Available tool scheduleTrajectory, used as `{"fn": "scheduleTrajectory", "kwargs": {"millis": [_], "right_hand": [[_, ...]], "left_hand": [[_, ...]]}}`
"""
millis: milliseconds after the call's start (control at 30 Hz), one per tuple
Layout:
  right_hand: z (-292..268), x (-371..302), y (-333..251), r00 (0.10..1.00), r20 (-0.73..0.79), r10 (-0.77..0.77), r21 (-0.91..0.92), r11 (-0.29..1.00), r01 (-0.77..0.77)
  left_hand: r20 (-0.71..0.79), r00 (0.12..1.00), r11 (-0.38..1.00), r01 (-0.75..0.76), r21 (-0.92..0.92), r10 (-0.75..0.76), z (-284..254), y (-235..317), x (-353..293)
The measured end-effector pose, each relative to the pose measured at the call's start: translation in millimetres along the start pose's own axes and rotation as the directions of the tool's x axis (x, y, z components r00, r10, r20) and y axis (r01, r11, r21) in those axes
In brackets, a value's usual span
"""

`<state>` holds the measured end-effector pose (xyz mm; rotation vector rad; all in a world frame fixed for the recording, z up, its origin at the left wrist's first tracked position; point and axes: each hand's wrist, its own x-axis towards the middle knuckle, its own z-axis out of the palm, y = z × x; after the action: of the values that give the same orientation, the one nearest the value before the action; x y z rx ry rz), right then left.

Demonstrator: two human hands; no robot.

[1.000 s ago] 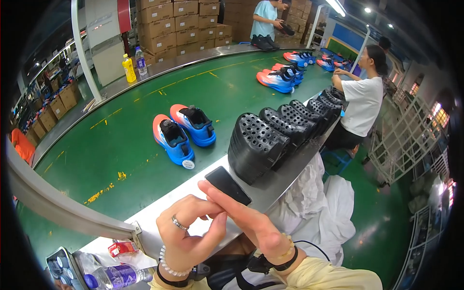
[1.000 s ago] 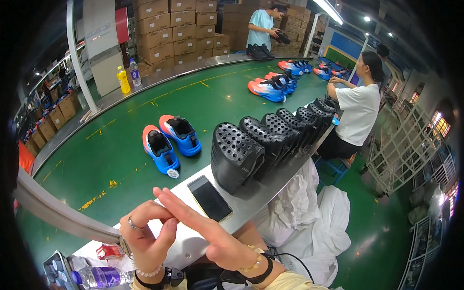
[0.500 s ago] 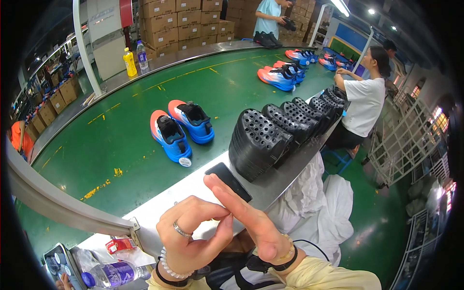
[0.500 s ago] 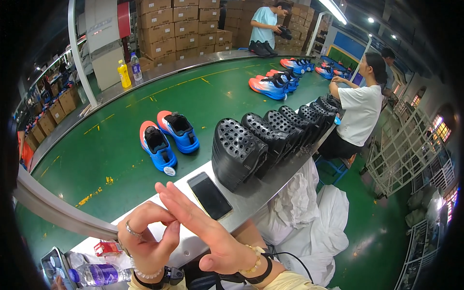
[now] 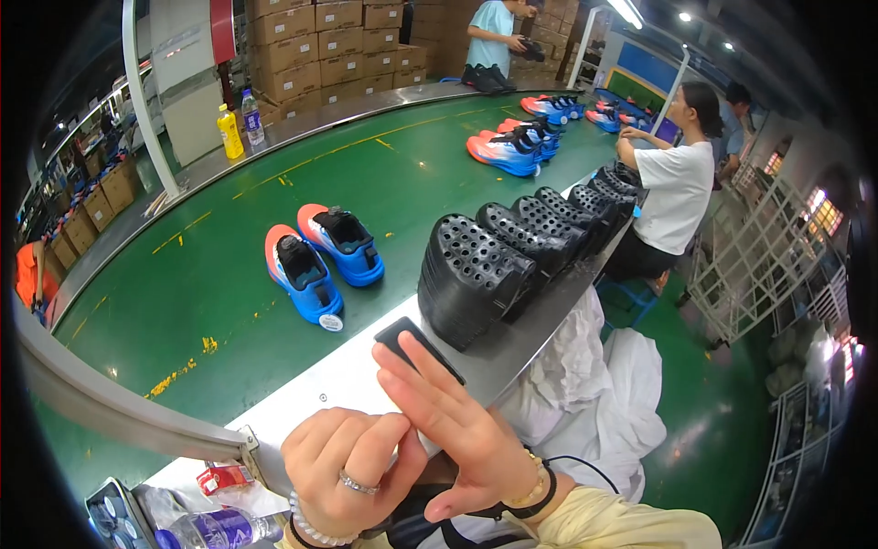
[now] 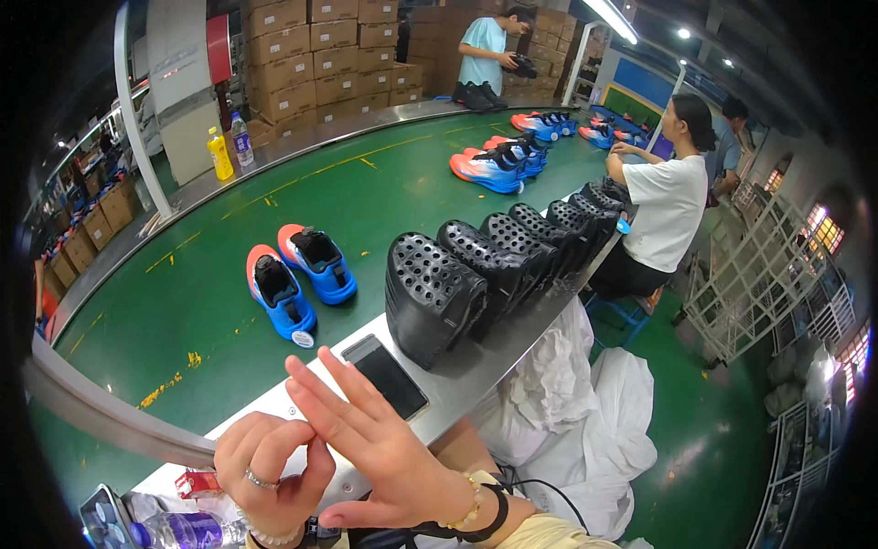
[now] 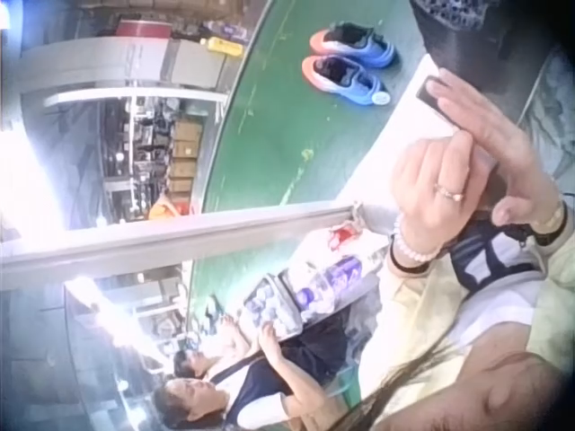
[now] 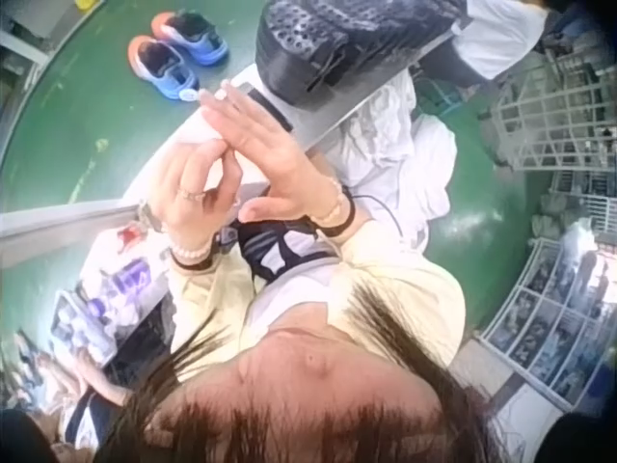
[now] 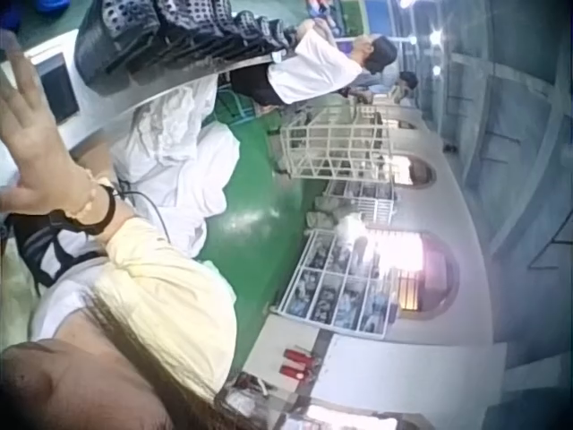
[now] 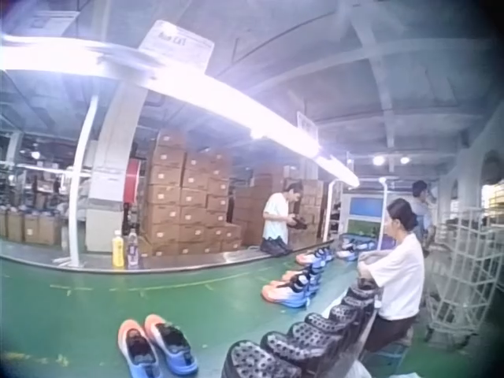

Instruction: Inspecting and assembling parts of athletic footwear on a production line.

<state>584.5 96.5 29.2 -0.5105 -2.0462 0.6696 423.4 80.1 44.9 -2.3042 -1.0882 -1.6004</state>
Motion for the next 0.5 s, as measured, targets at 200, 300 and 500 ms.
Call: {"fn": "scheduleTrajectory", "kwargs": {"millis": [200, 300, 500], "right_hand": [[4.8, -1.3, 9.2, 1.0, -0.03, -0.011, 0.034, 0.999, 0.012], [6.3, -1.2, 11.0, 0.999, -0.045, -0.001, 0.044, 0.999, 0.003], [9.7, -0.3, 8.7, 0.988, 0.015, 0.151, 0.507, 0.851, -0.138]], "left_hand": [[-0.002, 0.998, 0.998, 0.057, -0.018, -0.057, 6.6, -1.4, -1.3], [-0.029, 0.995, 0.995, 0.098, -0.035, -0.099, 9.5, -4.0, 0.9], [0.101, 0.896, 0.726, 0.412, -0.55, -0.432, 16.1, -9.5, -6.4]]}}
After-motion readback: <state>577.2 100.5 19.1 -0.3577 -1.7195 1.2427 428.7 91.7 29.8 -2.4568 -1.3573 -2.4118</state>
